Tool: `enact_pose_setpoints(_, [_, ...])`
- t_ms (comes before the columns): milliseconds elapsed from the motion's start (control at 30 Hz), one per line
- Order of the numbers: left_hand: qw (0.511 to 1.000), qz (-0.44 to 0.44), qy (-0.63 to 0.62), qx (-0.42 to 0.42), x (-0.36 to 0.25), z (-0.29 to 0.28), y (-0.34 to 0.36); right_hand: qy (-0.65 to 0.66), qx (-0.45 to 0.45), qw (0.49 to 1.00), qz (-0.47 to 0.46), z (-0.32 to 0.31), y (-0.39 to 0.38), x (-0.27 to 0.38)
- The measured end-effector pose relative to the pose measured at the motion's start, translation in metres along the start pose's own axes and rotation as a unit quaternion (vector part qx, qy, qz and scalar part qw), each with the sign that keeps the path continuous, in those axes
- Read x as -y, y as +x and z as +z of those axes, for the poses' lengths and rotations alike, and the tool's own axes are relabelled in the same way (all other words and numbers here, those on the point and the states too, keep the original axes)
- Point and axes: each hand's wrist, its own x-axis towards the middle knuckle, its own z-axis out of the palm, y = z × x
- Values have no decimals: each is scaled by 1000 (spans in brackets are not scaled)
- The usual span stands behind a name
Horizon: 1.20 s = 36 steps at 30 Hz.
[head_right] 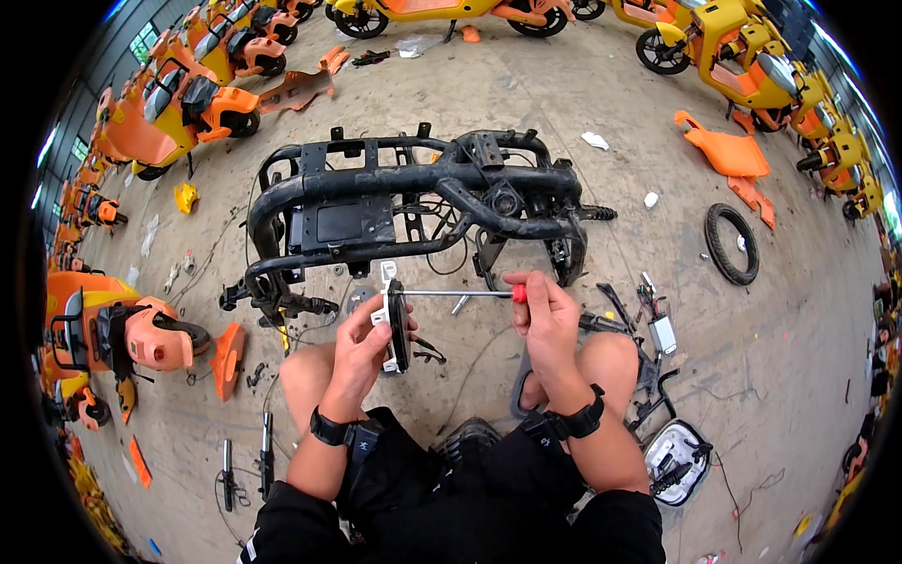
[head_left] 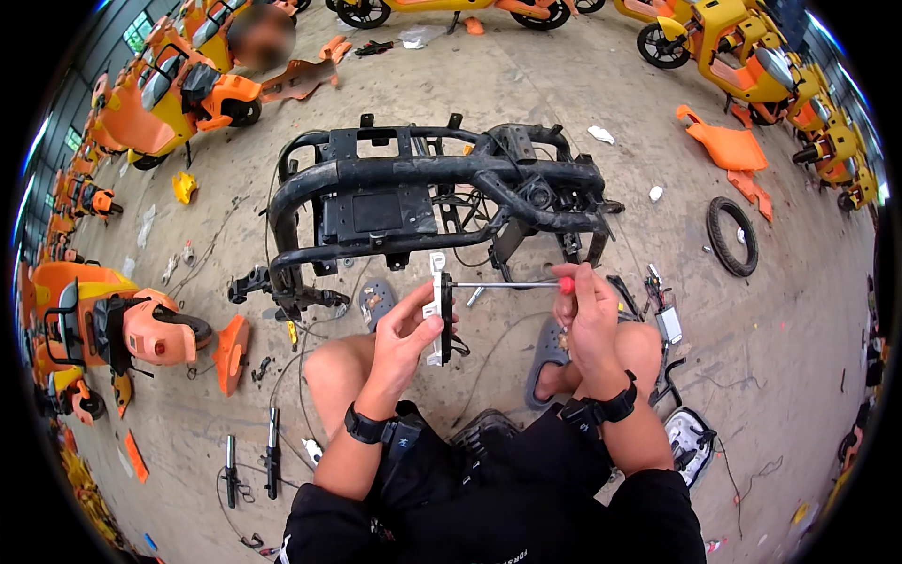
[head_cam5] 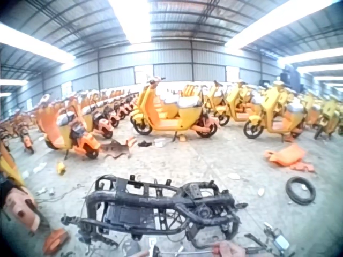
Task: The person unscrews and removes a metal bracket from a plastic motorcycle component using a screwdriver.
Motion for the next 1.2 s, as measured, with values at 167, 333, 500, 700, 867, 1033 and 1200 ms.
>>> enact_pose_setpoints(167, [1000,-2,-8,2,1,-1,1,-46,-4,995,-87,8,4,-1])
enact_pose_setpoints(333, [1000,18,12,22,-1,0,3,-20,7,999,-43,4,0,0])
enact_pose_setpoints(500, [999,17,4,42,0,2,1,-9,14,1000,9,-4,1,-2])
enact_pose_setpoints(700, [999,-3,22,38,-9,7,4,-6,26,1000,4,14,3,3])
enact_pose_setpoints(867, [998,-17,36,56,-14,11,-2,7,23,999,34,10,2,0])
enact_pose_setpoints(1033, [995,-30,-22,87,-7,7,1,1,26,999,29,9,3,-7])
enact_pose_setpoints(1200, [995,-55,-34,73,-7,9,0,-47,23,999,2,7,0,-8])
